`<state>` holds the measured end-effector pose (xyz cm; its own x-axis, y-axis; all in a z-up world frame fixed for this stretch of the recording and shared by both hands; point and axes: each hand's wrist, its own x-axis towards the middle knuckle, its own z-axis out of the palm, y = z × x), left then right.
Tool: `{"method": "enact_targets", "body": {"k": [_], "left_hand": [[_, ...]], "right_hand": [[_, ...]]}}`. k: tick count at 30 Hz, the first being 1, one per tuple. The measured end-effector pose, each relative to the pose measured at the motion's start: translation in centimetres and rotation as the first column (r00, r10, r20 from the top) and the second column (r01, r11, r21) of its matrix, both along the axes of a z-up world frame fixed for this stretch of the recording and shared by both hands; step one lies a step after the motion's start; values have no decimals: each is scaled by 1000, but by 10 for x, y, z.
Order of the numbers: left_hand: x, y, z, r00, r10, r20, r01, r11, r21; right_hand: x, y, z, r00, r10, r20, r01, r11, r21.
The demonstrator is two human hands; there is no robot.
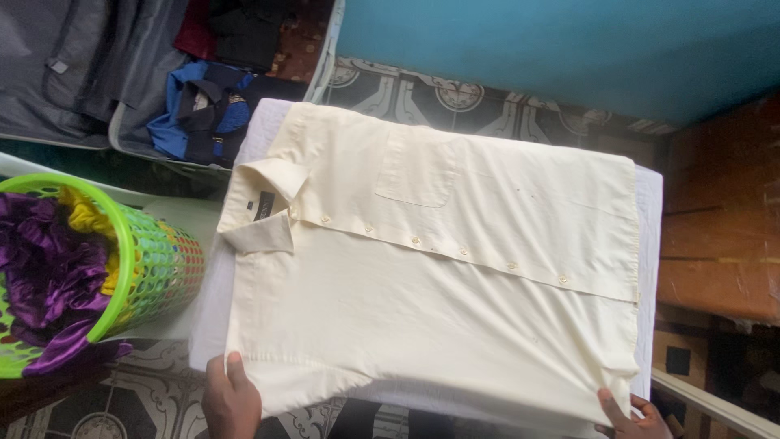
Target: The person buttons a shirt by hand while it is bunched on a surface, then spreads the shirt flat and smooths the fabric with their hands.
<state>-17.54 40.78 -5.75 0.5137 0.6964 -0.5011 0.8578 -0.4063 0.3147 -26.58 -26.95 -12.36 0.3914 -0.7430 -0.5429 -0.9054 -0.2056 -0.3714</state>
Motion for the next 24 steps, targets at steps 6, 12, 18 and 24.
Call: {"method": "enact_targets", "body": {"k": [6,12,18,24], "left_hand": [[-48,8,-35,999,-3,43,3,1000,21],[-68,40,-49,990,-14,137,-2,993,119],[50,78,-42,692,-560,455,278,789,547],[266,26,-13,709,-576,406,465,815,345]], "right_hand": [[-21,-11,17,997,-55,57,50,995,84],[-12,-24,20,998,57,34,-57,998,2],[74,-62,49,964,244,102,-236,968,-82],[246,-34,65,908,370,196,-319,914,-252]]}}
